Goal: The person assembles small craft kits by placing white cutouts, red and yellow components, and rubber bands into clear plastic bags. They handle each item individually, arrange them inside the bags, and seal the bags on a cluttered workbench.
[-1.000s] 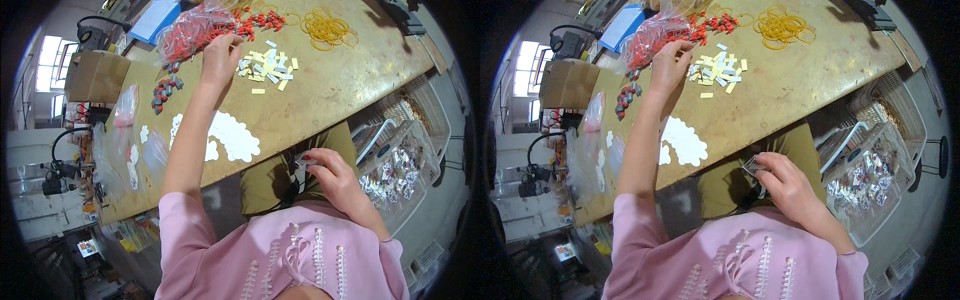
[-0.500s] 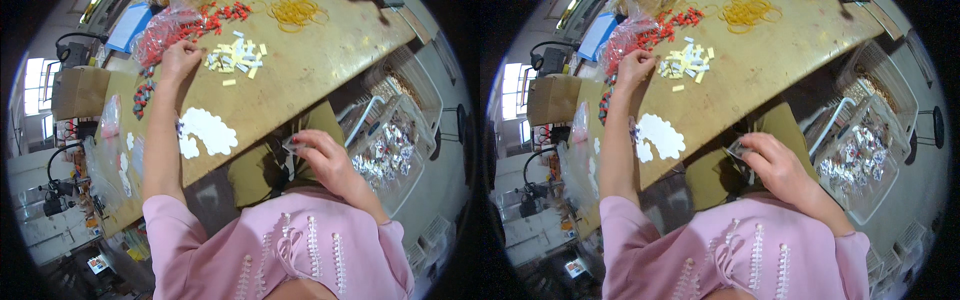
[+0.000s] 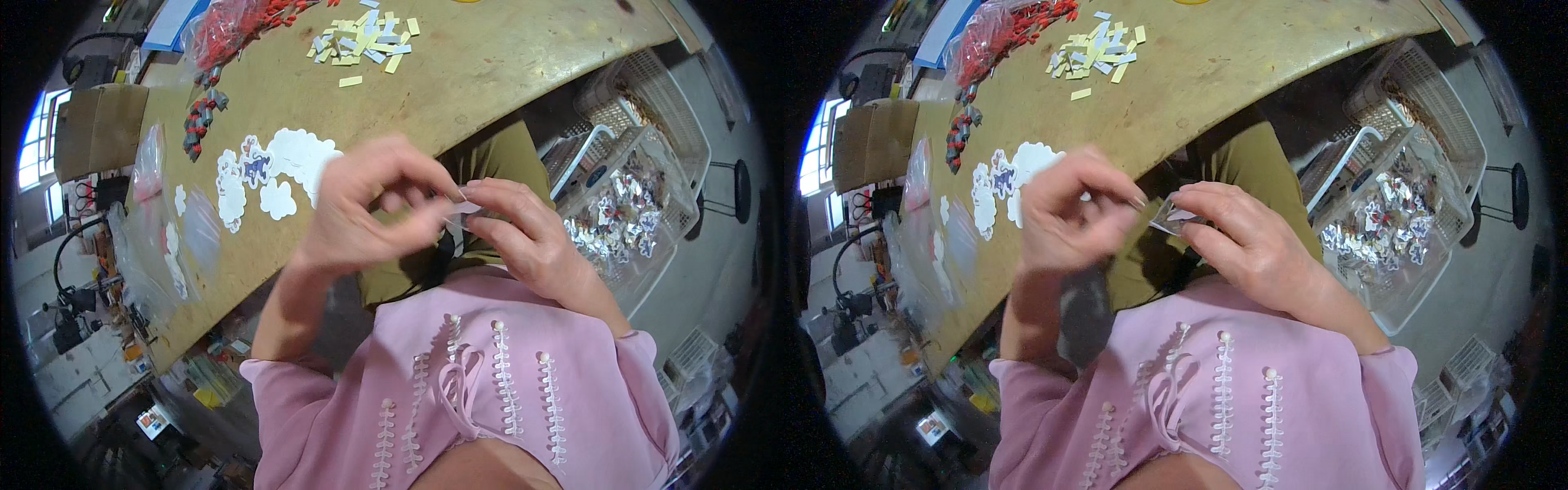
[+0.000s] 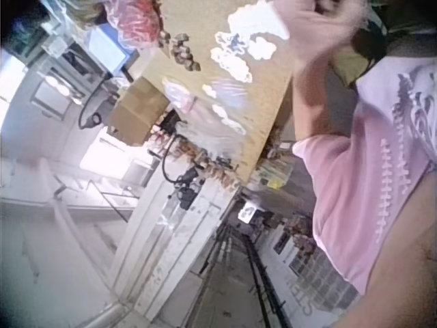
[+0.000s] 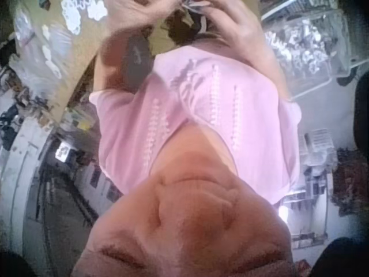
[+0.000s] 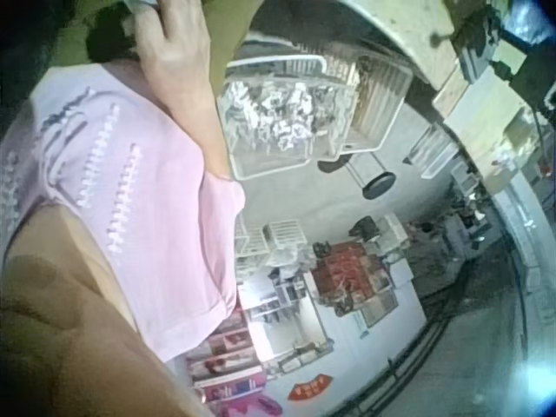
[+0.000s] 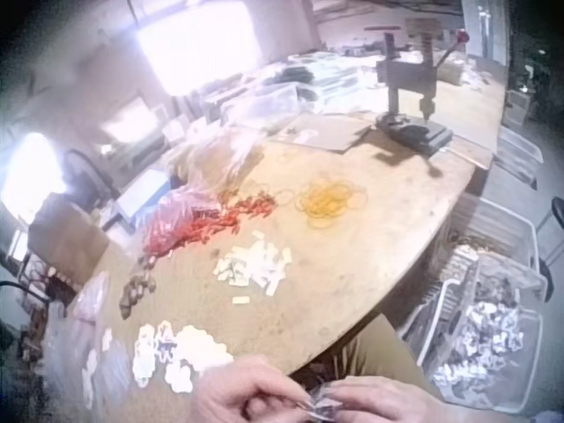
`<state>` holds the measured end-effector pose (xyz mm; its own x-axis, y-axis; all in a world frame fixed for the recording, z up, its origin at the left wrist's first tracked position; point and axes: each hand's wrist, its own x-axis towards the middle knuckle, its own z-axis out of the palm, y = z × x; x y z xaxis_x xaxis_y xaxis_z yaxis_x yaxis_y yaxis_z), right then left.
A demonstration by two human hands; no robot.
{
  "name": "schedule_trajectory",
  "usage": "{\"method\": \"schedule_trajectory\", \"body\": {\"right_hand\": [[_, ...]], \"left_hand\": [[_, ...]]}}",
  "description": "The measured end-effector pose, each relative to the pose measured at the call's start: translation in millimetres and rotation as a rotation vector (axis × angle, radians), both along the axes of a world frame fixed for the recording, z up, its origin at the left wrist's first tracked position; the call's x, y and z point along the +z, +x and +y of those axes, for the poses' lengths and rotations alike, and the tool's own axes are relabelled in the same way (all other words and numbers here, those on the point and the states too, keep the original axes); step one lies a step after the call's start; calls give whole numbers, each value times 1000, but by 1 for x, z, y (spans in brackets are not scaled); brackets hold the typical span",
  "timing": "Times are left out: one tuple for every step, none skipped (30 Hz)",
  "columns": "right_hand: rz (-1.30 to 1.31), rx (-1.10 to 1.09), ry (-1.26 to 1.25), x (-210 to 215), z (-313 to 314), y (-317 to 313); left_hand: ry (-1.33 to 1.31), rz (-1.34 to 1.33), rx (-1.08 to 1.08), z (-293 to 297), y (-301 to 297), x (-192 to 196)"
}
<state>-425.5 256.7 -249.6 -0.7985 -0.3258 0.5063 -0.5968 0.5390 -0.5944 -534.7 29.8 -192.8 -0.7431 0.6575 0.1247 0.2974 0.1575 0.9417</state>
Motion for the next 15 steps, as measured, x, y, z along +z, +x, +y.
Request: {"method": "schedule_trajectory", "body": {"right_hand": [[5, 12, -13, 1, -3, -1], [10, 22, -26, 2, -6, -3], [14, 31, -38, 3, -7, -4], [15, 34, -24, 4, -7, -5], [17, 36, -11, 5, -6, -6], [18, 38, 3, 6, -5, -6], [11, 40, 10, 5, -4, -6], [3, 40, 16, 5, -3, -5], [-5, 40, 23, 5, -1, -4], [-4, 38, 24, 4, -1, -3], [-3, 34, 25, 3, 1, -2], [-3, 29, 27, 1, 2, -1], [-6, 31, 23, 0, 3, -1], [-9, 31, 19, -1, 4, 0], [-12, 30, 16, -2, 5, 1]], "left_hand": [[-27, 46, -17, 2, 10, -3], [-47, 126, -21, 5, 14, -8], [-67, 206, -26, 5, 17, -14], [-52, 248, -7, 2, 17, -20], [-37, 290, 11, 0, 16, -26], [-22, 332, 28, -3, 15, -29], [-44, 340, 57, -5, 14, -27], [-66, 348, 86, -9, 13, -22], [-88, 356, 113, -13, 11, -17], [-107, 341, 152, -15, 11, -12], [-120, 335, 181, -18, 8, -10], [-133, 328, 209, -20, 4, -10], [-148, 326, 236, -22, 1, -9], [-135, 304, 254, -22, -4, -10], [-128, 292, 256, -19, -9, -12]]}}
